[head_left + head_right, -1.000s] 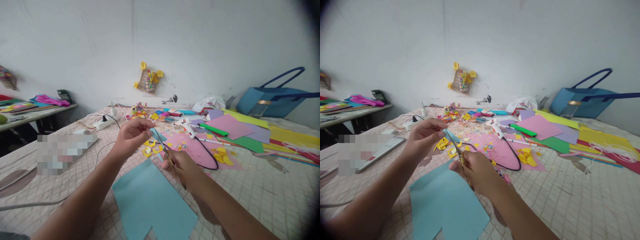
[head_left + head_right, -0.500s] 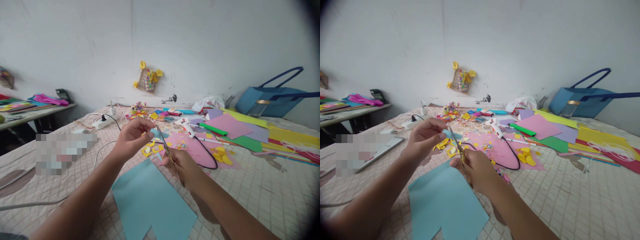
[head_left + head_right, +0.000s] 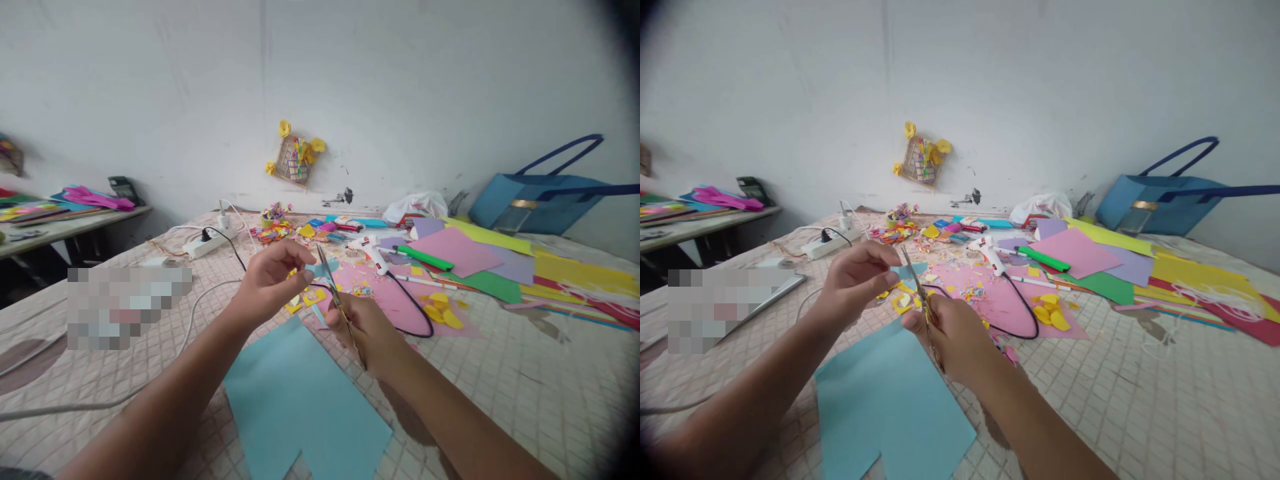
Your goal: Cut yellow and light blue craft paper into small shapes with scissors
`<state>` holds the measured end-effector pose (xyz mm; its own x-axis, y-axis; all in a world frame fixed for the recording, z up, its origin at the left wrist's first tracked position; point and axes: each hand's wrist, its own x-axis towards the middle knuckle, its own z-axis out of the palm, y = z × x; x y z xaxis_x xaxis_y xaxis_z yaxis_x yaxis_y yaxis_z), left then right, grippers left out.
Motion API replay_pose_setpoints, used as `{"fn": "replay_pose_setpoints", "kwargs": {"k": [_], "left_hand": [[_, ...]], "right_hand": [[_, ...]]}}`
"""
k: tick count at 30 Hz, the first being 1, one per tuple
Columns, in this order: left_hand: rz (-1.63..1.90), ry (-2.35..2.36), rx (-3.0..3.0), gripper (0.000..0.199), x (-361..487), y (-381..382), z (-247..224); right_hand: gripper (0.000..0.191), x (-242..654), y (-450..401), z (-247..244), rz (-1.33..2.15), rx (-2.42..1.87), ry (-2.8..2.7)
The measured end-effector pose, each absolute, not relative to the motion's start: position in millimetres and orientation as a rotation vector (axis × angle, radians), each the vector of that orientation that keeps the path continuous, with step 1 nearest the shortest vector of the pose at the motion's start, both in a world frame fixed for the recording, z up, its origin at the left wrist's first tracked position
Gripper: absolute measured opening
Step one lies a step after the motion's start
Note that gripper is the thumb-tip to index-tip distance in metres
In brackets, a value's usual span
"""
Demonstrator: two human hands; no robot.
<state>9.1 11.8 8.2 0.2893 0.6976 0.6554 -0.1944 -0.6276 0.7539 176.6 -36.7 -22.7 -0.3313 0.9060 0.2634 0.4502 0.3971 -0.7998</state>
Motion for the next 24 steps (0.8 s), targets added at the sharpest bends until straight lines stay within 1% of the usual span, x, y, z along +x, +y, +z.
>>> {"fn": "replay_pose_setpoints", "kwargs": {"k": [9,17,20,22,24], "left_hand": [[1.377,0.451,1.775,0.013,13,13,4],[1.319,0.428,1.781,0.013,13,15,1],[1.402,0.470,1.923,0.023,10,16,4],[1.483,0.548,2.122,0.033,7,15,8],[1.471,0.632,2.368,0.039,3,13,14]], "right_hand": [[0.054,177,-36,-22,0.642,-1.183,-1.938],[0.052,177,-35,-22,0.585,-1.199,-1.960],[0.051,178,-34,-21,0.510,-1.262,-1.994],[0.050,178,-34,-21,0.405,-1.354,-2.032],[0.050,179,-32,-21,0.266,-1.456,-2.077]]}}
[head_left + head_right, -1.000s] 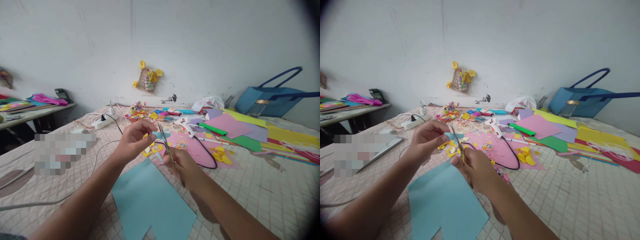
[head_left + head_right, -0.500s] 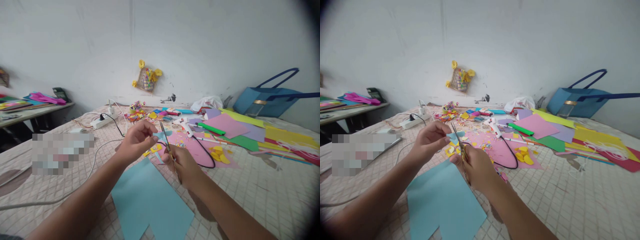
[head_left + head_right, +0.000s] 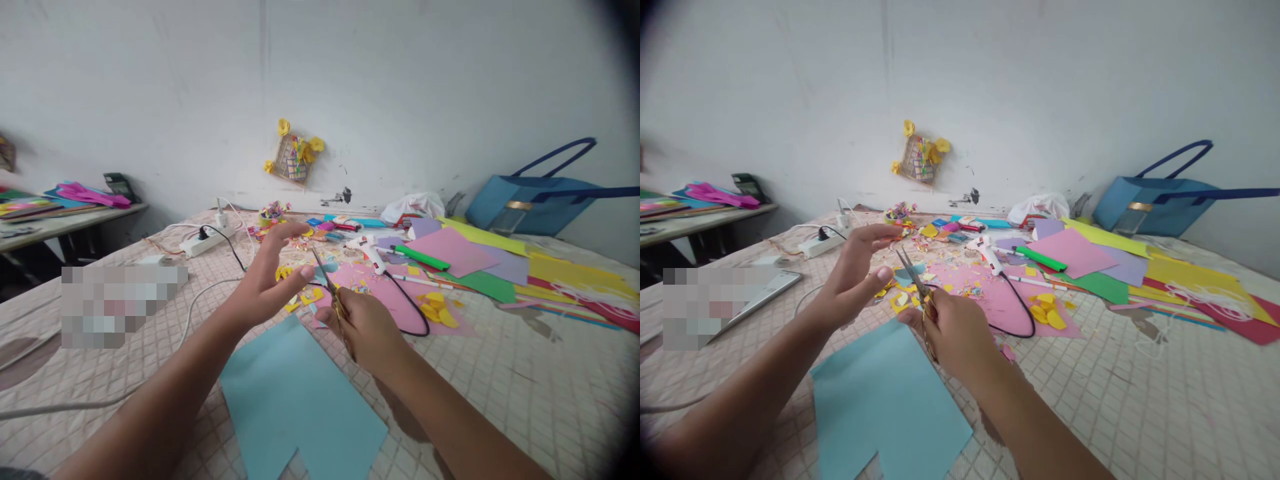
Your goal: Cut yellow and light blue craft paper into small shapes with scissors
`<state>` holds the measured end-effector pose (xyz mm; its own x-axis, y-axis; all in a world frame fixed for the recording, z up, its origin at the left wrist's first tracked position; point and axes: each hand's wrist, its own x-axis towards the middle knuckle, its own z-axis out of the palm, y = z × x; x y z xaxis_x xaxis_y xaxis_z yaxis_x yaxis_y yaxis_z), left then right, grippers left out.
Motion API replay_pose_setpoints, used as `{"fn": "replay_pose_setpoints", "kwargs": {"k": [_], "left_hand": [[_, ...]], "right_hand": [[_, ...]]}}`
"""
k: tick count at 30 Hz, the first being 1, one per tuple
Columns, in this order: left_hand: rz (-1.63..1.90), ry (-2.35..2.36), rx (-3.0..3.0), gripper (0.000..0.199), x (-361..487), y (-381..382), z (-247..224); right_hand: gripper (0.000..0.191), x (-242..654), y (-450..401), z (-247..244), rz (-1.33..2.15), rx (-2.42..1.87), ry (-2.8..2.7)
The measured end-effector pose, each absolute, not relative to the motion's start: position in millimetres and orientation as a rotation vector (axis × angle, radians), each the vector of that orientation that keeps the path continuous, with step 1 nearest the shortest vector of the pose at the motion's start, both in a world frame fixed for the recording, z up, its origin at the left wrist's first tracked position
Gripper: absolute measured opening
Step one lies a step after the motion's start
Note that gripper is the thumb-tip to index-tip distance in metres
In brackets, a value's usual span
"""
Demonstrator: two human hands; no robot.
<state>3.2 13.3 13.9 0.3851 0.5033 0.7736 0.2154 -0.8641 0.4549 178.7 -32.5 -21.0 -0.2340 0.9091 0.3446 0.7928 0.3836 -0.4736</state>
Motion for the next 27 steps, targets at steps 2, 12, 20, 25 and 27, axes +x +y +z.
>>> {"fn": "replay_pose_setpoints", "kwargs": {"k": [2,12,20,25,27], "left_hand": [[1.364,0.706,2.587,0.038,0,11,19],[0.849,0.957,2.789,0.016,-5,22,24],[0.906,0.845,2.649,0.013,-7,32,15],[0.940,0.759,2.525,0.012,-6,34,13],[0.999,0.787,2.446,0.013,-6,37,12]], "right_hand": [[0.051,178,-31,-21,0.116,-1.549,-2.128],[0.055,170,-26,-18,-0.277,-1.821,-2.280],[0.053,169,-29,-18,-0.230,-1.813,-2.285],[0.049,170,-29,-18,-0.262,-1.808,-2.308],[0.048,172,-28,-19,-0.262,-1.799,-2.326]]}}
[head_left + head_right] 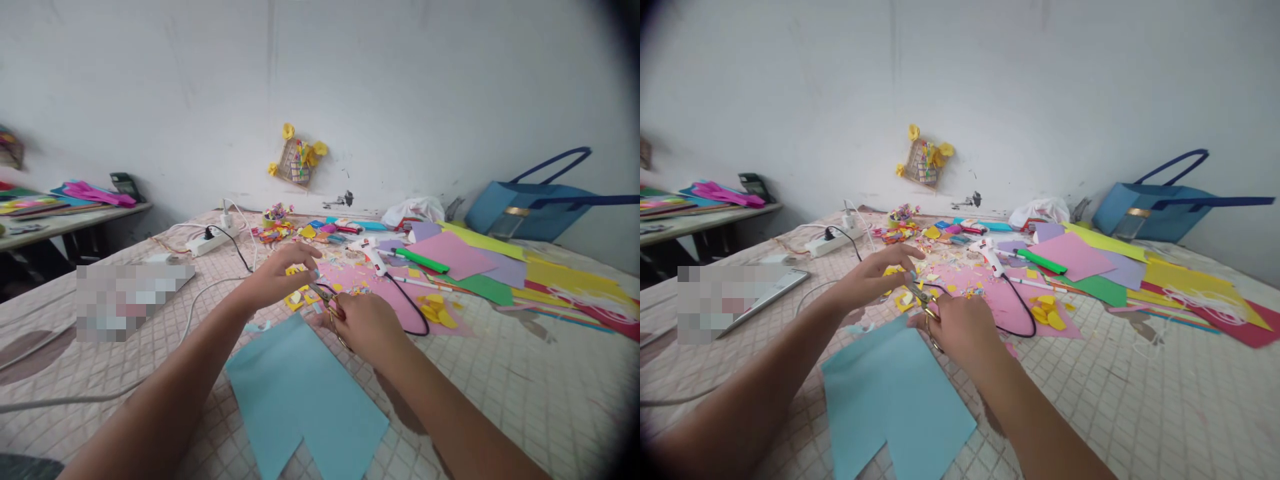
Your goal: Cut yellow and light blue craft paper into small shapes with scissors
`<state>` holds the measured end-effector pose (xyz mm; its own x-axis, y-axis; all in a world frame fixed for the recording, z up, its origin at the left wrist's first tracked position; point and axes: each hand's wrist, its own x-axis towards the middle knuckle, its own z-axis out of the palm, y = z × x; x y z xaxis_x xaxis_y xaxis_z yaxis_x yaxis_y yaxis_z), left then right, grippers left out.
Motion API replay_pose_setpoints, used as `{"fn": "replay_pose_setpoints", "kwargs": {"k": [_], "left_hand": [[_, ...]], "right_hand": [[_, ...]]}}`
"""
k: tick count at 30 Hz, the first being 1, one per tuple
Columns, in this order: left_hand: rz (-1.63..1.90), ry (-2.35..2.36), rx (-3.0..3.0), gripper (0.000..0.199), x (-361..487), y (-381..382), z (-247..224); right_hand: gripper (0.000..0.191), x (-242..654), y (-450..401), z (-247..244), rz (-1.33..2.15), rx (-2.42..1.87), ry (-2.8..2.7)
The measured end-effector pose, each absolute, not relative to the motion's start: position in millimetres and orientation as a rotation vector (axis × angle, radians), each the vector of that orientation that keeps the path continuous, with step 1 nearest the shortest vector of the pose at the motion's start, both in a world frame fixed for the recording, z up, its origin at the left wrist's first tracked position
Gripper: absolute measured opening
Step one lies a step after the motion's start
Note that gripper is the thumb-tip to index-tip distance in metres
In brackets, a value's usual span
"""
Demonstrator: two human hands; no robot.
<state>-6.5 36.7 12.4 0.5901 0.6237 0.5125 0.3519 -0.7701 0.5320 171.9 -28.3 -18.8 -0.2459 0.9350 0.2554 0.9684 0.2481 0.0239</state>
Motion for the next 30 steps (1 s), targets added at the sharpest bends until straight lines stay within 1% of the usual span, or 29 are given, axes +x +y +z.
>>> {"fn": "replay_pose_setpoints", "kwargs": {"k": [3,4,6,8,10,13,16,18,21,25,30], "left_hand": [[1.041,1.123,2.402,0.020,-12,47,11],[0.976,1.305,2.428,0.023,-15,52,10],[0.724,1.627,2.489,0.028,-22,62,8],[0.527,1.766,2.497,0.030,-30,71,4],[0.378,1.806,2.472,0.033,-36,77,1],[0.080,1.791,2.407,0.038,-43,78,-3],[-0.169,1.707,2.344,0.031,-48,73,-4],[-0.261,1.682,2.309,0.029,-51,72,-4],[-0.237,1.769,2.309,0.030,-53,77,-7],[-0.090,1.893,2.355,0.039,-50,86,-15],[-0.054,1.913,2.388,0.040,-44,89,-24]], "right_hand": [[0.045,175,-27,-20,-0.278,-1.822,-2.314],[0.044,176,-26,-20,-0.279,-1.842,-2.302],[0.044,178,-24,-20,-0.266,-1.894,-2.275],[0.048,179,-23,-20,-0.238,-1.936,-2.254],[0.052,179,-23,-18,-0.219,-1.961,-2.239],[0.051,179,-23,-17,-0.205,-1.986,-2.234],[0.051,180,-23,-16,-0.180,-1.989,-2.231],[0.054,181,-23,-16,-0.162,-1.991,-2.218],[0.056,182,-23,-16,-0.143,-2.000,-2.201],[0.057,182,-24,-16,-0.130,-1.967,-2.220],[0.061,186,-24,-14,-0.227,-1.953,-2.157]]}}
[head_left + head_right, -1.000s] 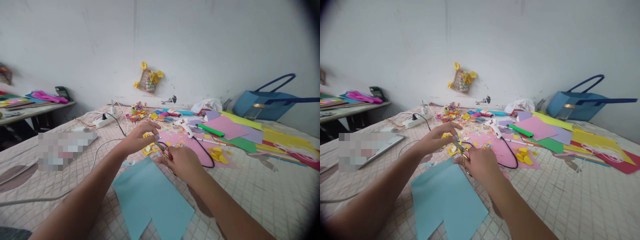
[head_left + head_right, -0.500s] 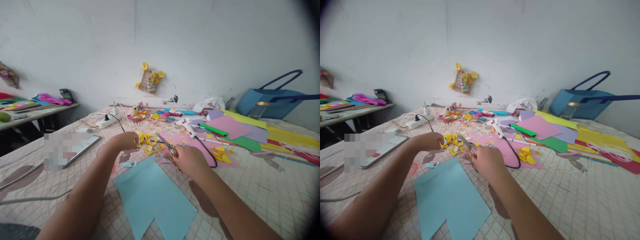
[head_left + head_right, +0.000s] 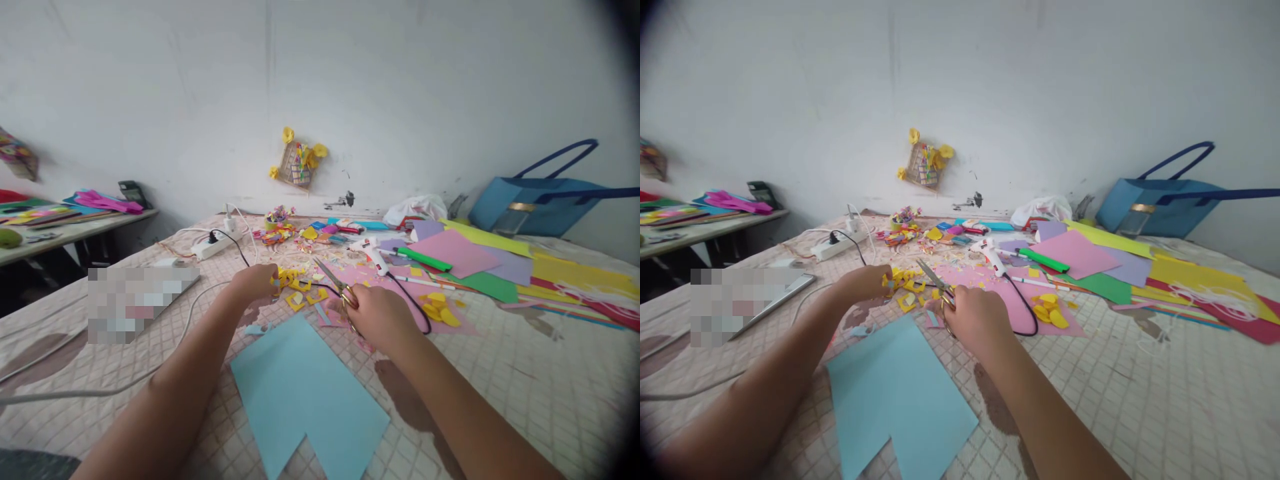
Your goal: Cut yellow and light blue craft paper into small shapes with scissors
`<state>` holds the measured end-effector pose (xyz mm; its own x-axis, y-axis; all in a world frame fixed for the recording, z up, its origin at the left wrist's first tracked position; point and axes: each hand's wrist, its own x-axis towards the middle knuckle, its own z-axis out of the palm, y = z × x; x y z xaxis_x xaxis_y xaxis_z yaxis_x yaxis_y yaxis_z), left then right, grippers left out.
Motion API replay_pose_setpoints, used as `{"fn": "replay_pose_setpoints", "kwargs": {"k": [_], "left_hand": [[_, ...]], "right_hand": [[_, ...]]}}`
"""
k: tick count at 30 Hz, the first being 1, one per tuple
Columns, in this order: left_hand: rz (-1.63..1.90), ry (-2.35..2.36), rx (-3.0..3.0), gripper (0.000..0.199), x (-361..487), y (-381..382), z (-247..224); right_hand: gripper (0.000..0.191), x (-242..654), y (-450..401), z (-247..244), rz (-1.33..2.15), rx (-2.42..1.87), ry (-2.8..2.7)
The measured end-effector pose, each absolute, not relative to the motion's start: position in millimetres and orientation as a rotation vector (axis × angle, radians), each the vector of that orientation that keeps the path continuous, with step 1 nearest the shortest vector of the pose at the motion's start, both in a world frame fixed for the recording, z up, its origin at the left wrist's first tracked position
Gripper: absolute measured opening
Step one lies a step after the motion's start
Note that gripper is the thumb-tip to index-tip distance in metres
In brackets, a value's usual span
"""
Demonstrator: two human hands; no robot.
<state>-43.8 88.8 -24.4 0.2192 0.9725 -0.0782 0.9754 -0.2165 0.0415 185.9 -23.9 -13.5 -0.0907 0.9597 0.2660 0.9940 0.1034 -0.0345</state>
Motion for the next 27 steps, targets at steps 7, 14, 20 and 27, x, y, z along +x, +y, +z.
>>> {"fn": "replay_pose_setpoints", "kwargs": {"k": [7,14,20,27], "left_hand": [[-0.041,1.924,2.419,0.033,-41,91,-27],[0.056,1.863,2.489,0.033,-43,85,-18],[0.176,1.709,2.618,0.029,-39,71,-4],[0.341,1.405,2.750,0.026,19,62,8]], "right_hand": [[0.050,207,-18,-2,-0.312,-1.990,-1.910],[0.051,238,-13,5,-0.315,-1.904,-1.647],[0.050,250,-15,9,-0.368,-1.717,-1.449],[0.040,240,-29,9,-0.551,-1.332,-1.300]]}}
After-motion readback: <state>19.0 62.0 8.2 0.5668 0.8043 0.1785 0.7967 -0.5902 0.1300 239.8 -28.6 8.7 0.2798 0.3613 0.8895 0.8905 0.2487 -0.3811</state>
